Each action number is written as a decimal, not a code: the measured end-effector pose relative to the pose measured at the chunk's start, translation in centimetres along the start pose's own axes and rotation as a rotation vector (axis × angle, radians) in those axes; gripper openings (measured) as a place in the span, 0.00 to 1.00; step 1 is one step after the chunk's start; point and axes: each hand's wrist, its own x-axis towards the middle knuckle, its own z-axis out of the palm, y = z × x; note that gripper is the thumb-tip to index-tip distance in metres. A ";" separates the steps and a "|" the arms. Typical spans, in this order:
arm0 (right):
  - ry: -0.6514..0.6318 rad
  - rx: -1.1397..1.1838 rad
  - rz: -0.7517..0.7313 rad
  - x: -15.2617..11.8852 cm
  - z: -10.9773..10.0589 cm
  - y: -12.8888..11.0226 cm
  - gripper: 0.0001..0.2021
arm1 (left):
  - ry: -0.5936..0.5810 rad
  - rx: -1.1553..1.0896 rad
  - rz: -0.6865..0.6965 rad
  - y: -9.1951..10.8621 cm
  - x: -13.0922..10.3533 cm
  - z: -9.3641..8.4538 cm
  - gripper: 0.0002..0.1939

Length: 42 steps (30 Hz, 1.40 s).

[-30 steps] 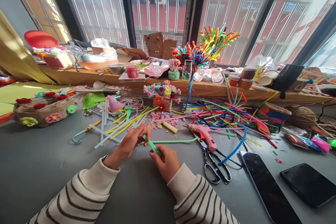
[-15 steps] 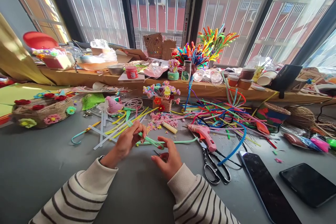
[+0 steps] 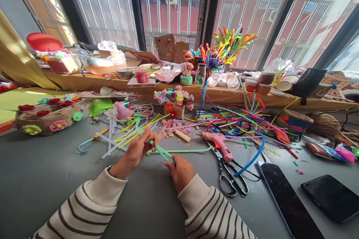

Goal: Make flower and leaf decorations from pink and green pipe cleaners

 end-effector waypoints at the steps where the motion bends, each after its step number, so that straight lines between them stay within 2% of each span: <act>1: 0.009 -0.051 -0.005 0.0 0.0 0.0 0.15 | 0.004 0.003 -0.008 0.0 0.0 0.0 0.19; 6: 0.081 -0.255 -0.079 -0.2 0.4 0.3 0.18 | 0.036 0.018 -0.012 0.0 0.0 0.0 0.19; 11: 0.241 -0.388 -0.186 -0.1 0.5 0.8 0.18 | 0.048 0.020 -0.008 -0.2 0.0 -0.1 0.18; 17: 0.264 -0.474 -0.199 0.1 0.6 1.0 0.18 | 0.093 0.095 0.036 -0.2 0.0 0.1 0.18; 21: 0.267 -0.448 -0.167 -0.1 0.5 1.0 0.21 | 0.168 0.122 0.161 0.7 0.0 -0.1 0.18; 24: 0.245 -0.406 -0.132 -0.3 0.4 0.9 0.21 | 0.287 0.143 0.353 2.1 -0.3 -0.6 0.18; 27: 0.174 -0.385 -0.112 -0.3 0.4 0.6 0.19 | 0.369 0.366 0.529 3.1 -0.8 -0.9 0.18; 28: 0.151 -0.380 -0.106 -0.3 0.4 0.5 0.18 | 0.357 0.523 0.560 3.1 -1.0 -0.8 0.18; 30: 0.123 -0.374 -0.091 -0.2 0.5 0.4 0.17 | 0.219 0.924 0.590 2.6 -1.2 -0.6 0.12; 32: 0.111 -0.374 -0.081 -0.2 0.6 0.3 0.17 | -0.019 1.262 0.528 1.5 -1.1 -0.4 0.06; 34: 0.105 -0.376 -0.072 -0.2 0.7 0.3 0.16 | -0.145 1.475 0.442 0.4 -0.9 -0.3 0.04; 36: 0.093 -0.374 -0.066 -0.2 0.7 0.3 0.15 | -0.214 1.600 0.382 -0.5 -0.6 -0.5 0.05; 42: 0.081 -0.341 -0.066 -0.2 0.5 0.1 0.14 | -0.261 1.730 0.359 -0.9 -0.3 -1.1 0.06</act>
